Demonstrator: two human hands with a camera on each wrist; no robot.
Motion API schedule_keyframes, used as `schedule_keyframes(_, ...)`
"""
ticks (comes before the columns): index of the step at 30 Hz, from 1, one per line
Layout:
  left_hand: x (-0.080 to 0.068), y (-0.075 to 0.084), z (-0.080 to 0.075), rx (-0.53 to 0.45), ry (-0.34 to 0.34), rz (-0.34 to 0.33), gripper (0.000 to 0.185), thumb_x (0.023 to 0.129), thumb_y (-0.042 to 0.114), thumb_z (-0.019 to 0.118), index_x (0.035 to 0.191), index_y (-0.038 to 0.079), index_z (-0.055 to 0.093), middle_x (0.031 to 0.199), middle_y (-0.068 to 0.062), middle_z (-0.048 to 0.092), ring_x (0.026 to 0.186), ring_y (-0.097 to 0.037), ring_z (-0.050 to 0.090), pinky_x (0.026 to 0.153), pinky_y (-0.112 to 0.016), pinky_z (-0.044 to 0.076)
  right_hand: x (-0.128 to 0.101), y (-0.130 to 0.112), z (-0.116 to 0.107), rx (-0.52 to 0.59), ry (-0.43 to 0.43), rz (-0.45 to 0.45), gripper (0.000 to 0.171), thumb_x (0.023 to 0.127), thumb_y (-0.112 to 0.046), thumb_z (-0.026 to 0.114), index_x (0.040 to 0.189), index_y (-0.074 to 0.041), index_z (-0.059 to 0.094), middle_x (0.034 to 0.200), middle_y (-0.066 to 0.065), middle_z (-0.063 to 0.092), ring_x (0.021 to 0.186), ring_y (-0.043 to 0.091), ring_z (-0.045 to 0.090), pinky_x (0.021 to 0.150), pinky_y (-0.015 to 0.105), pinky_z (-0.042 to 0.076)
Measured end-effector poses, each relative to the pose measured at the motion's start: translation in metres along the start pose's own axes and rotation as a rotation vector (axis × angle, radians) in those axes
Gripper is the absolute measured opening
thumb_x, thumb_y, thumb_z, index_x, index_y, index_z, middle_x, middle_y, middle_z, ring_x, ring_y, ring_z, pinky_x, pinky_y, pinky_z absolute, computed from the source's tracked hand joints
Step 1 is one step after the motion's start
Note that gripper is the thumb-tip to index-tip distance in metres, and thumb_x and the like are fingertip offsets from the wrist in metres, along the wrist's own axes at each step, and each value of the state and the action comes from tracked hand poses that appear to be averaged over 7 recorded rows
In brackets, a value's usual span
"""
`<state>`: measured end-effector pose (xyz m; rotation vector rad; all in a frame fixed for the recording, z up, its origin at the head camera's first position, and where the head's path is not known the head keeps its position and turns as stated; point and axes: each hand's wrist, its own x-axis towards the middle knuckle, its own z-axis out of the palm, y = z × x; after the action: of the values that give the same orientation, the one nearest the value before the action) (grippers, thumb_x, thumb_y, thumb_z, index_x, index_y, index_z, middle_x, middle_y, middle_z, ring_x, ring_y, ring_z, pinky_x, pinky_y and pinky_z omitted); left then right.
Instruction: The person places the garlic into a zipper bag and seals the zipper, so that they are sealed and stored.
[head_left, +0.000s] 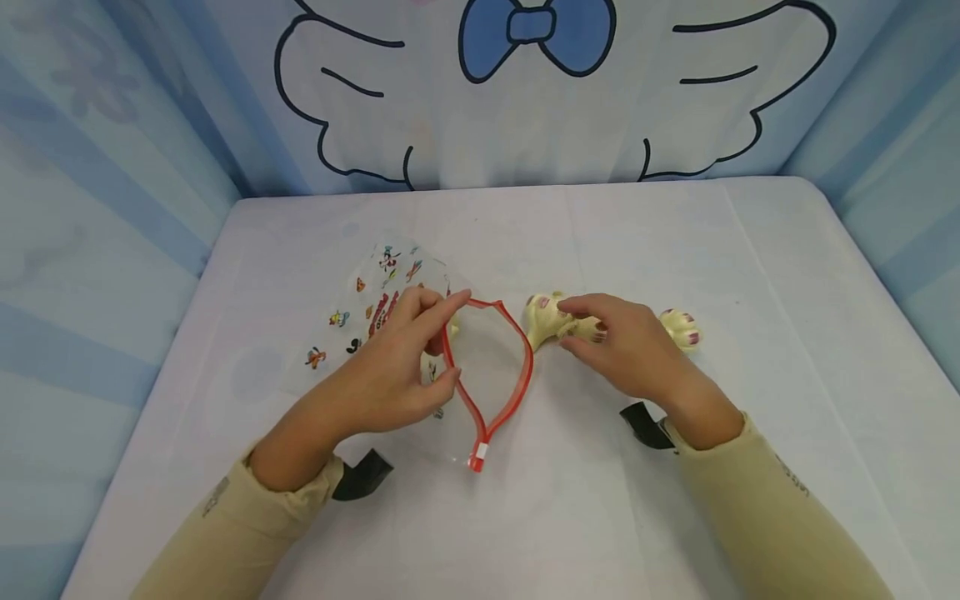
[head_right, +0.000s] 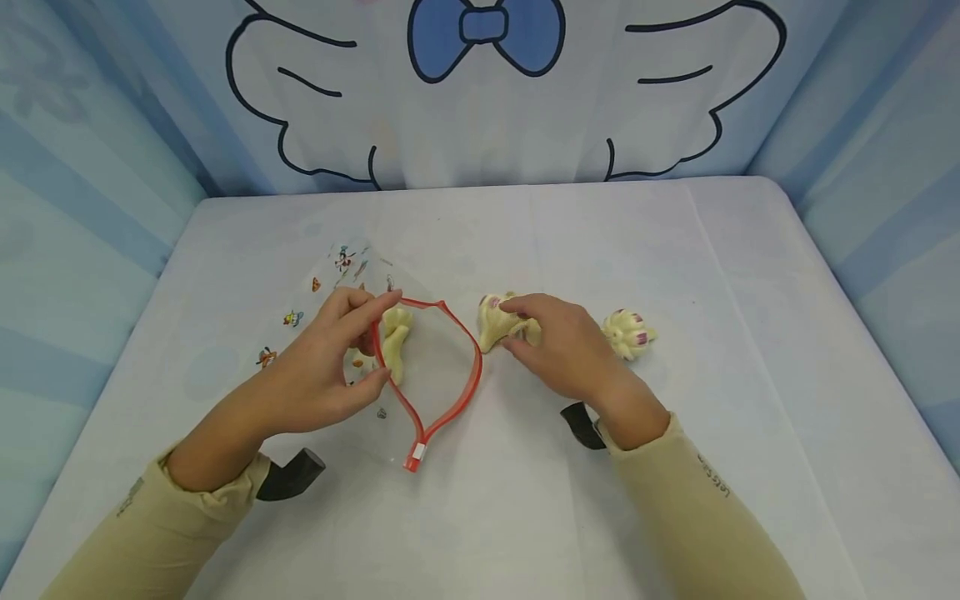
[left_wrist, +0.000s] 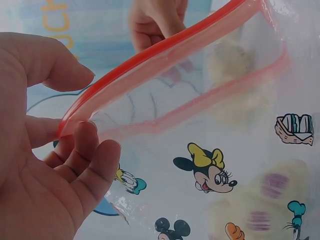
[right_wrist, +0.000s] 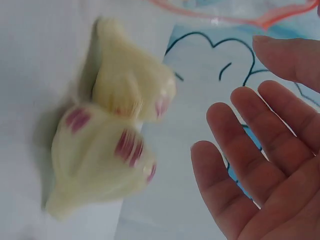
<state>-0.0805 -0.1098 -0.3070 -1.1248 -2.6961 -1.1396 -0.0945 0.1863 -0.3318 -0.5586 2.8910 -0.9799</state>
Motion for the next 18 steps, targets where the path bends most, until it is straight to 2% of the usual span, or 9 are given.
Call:
schedule_keyframes(6, 0.000, 0.000, 0.000, 0.001, 0.003, -0.006, 0.071, 0.085, 0.004, 0.069, 0.150, 0.000, 0.041, 0.114, -0.010, 0.042, 0.092, -0.012, 0.045, 0.072, -0.028, 0.046, 0.006, 0.015, -0.009, -0.048, -0.032, 0.113, 0.044, 0.093, -0.017, 0.069, 0.135, -0.004, 0.061, 0.136, 0.016, 0.059, 0.114, 0.039, 0.058, 0.095, 0.055, 0.047)
schedule_keyframes(13, -0.002, 0.001, 0.000, -0.001, 0.002, -0.024, 0.071, 0.085, 0.003, 0.069, 0.150, 0.001, 0.042, 0.115, -0.011, 0.043, 0.092, -0.013, 0.045, 0.071, -0.028, 0.047, 0.011, 0.028, -0.006, -0.081, -0.067, 0.130, 0.047, 0.093, -0.014, 0.067, 0.137, 0.000, 0.058, 0.139, 0.021, 0.055, 0.128, 0.040, 0.051, 0.106, 0.056, 0.037)
schedule_keyframes(18, -0.002, 0.000, 0.000, -0.003, 0.009, -0.010, 0.070, 0.085, 0.003, 0.069, 0.150, 0.000, 0.042, 0.114, -0.012, 0.043, 0.092, -0.013, 0.045, 0.072, -0.028, 0.047, 0.014, 0.031, -0.002, -0.098, -0.115, 0.177, 0.049, 0.093, -0.012, 0.065, 0.139, 0.001, 0.055, 0.140, 0.022, 0.053, 0.123, 0.038, 0.054, 0.105, 0.055, 0.038)
